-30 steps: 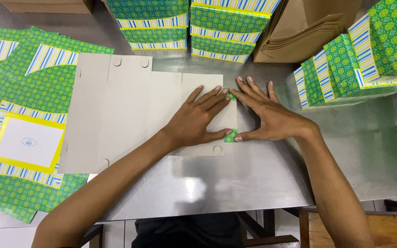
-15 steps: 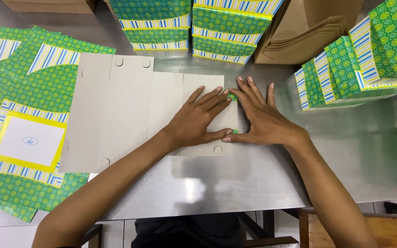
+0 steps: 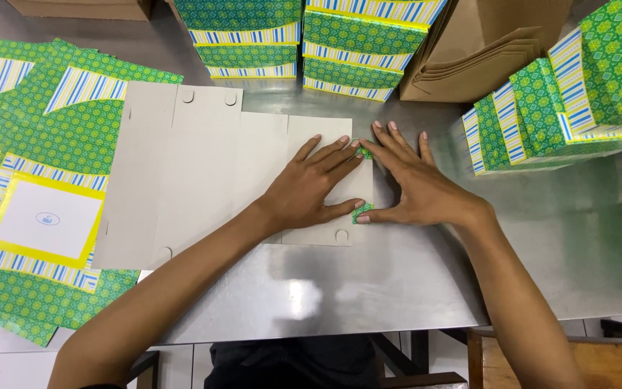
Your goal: The person folds flat cardboard sheets into small boxes. They fold the side flaps inward, tuck the top and bottom flaps into slots, and press the edges to secure the shape. The finished boxes are stacked on the table.
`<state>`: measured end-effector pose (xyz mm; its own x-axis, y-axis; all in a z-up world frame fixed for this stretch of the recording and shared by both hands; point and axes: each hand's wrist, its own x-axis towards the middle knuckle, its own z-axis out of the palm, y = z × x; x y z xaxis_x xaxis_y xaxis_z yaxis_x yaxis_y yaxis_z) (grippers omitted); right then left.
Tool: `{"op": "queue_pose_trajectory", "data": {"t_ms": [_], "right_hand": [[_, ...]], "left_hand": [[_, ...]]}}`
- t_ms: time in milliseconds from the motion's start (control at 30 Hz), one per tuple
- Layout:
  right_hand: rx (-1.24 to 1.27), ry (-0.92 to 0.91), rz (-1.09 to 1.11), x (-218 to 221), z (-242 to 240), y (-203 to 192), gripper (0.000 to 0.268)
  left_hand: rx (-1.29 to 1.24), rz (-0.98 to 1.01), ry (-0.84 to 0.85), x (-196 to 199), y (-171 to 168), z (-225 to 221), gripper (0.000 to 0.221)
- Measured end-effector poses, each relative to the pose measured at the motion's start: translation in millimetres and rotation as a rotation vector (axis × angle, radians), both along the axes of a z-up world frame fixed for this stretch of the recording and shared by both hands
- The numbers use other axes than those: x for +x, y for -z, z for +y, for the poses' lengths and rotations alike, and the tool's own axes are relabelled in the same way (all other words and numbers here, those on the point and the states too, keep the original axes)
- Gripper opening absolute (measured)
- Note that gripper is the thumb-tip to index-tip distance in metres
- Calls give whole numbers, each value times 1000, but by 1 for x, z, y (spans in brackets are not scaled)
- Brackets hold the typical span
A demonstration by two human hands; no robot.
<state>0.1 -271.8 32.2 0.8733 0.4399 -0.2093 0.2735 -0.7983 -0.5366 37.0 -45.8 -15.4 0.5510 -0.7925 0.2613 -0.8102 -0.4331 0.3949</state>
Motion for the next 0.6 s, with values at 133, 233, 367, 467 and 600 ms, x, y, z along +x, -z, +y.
{"op": "queue_pose_trajectory", "data": {"t_ms": [133, 233, 367, 467, 600], "right_hand": [[64, 1, 44, 1, -4, -9, 113], [98, 1, 61, 1, -6, -12, 109], [104, -7, 67, 2, -10, -9, 109], [83, 3, 45, 2, -7, -9, 109], [36, 10, 21, 1, -1, -6, 113]], "left_hand": [[-8, -3, -1, 1, 2, 0, 65], [-11, -1, -2, 1, 2, 0, 64], [-12, 7, -2, 0, 2, 0, 64], [2, 14, 3, 1, 1, 0, 64], [8, 20, 2, 1, 0, 1, 65]]}}
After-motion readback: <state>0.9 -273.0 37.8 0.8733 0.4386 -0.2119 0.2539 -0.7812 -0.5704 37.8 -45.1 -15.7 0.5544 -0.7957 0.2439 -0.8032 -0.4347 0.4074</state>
